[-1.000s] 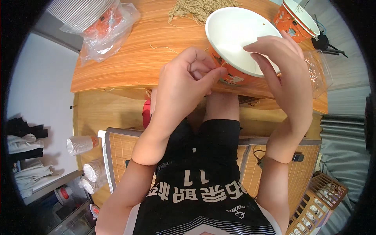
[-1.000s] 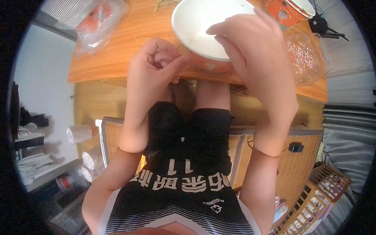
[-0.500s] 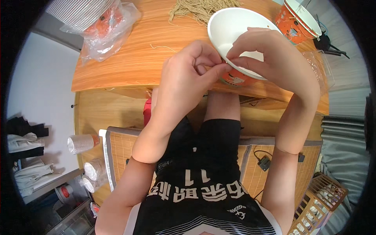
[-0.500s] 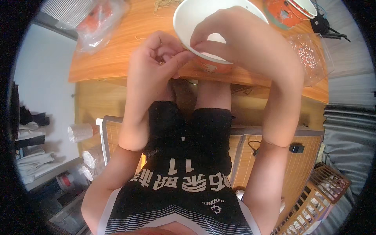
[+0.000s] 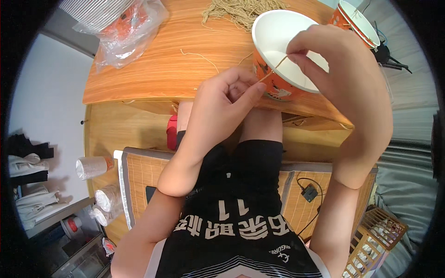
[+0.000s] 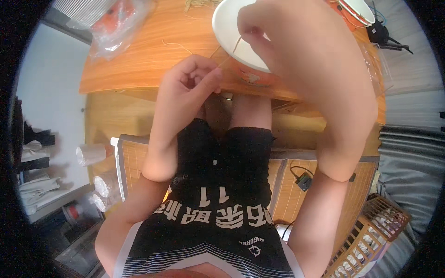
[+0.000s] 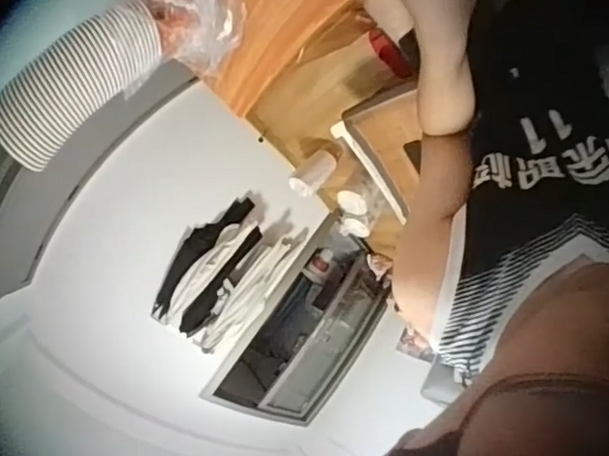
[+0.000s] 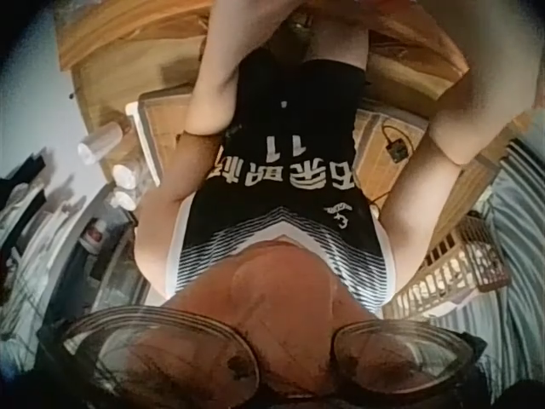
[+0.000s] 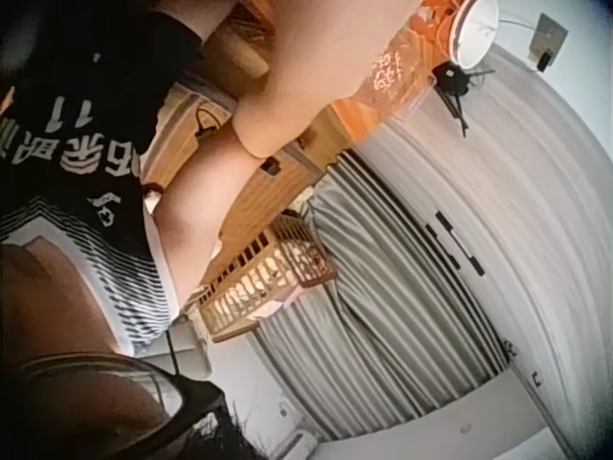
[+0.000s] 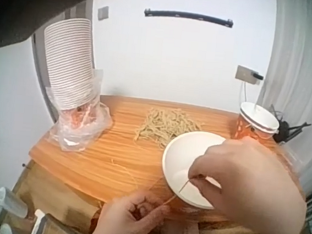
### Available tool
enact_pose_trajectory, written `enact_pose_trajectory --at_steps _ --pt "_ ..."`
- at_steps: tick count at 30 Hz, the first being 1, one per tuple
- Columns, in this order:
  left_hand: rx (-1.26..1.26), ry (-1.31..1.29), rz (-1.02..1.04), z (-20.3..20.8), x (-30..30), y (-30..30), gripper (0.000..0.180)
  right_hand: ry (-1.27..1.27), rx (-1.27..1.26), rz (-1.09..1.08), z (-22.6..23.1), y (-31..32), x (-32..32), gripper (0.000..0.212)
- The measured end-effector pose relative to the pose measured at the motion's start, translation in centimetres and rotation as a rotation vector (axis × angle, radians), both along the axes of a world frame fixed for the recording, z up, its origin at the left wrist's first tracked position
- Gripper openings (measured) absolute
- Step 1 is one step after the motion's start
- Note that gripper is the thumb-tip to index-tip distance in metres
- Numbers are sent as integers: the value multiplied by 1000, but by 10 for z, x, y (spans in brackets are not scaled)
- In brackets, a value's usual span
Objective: Tying string handles to decorative paper buckets.
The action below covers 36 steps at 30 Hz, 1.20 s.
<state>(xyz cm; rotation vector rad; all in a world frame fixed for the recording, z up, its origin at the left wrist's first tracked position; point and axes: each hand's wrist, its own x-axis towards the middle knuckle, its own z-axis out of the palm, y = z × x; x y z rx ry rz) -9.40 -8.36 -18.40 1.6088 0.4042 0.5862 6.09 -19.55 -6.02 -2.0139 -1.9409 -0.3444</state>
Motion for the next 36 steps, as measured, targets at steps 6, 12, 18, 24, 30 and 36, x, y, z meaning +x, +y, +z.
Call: enact_pose_trajectory --at_steps 6,12,18,24,30,36 --pt "128 -58 162 3 -6 -5 14 27 272 -372 -36 -9 -54 7" --pt "283 -43 174 -4 -10 -10 23 427 599 -476 -100 -3 -99 10" --pt "158 -169 172 5 -14 14 16 403 714 -433 -121 3 -98 13" --pt "121 113 -170 36 -2 31 14 335 719 -424 -136 6 -92 16" --pt "182 64 -141 30 6 28 15 1087 1065 -339 -193 19 -119 36" --pt "63 21 -154 21 10 23 15 1883 1018 -216 -196 41 -135 51"
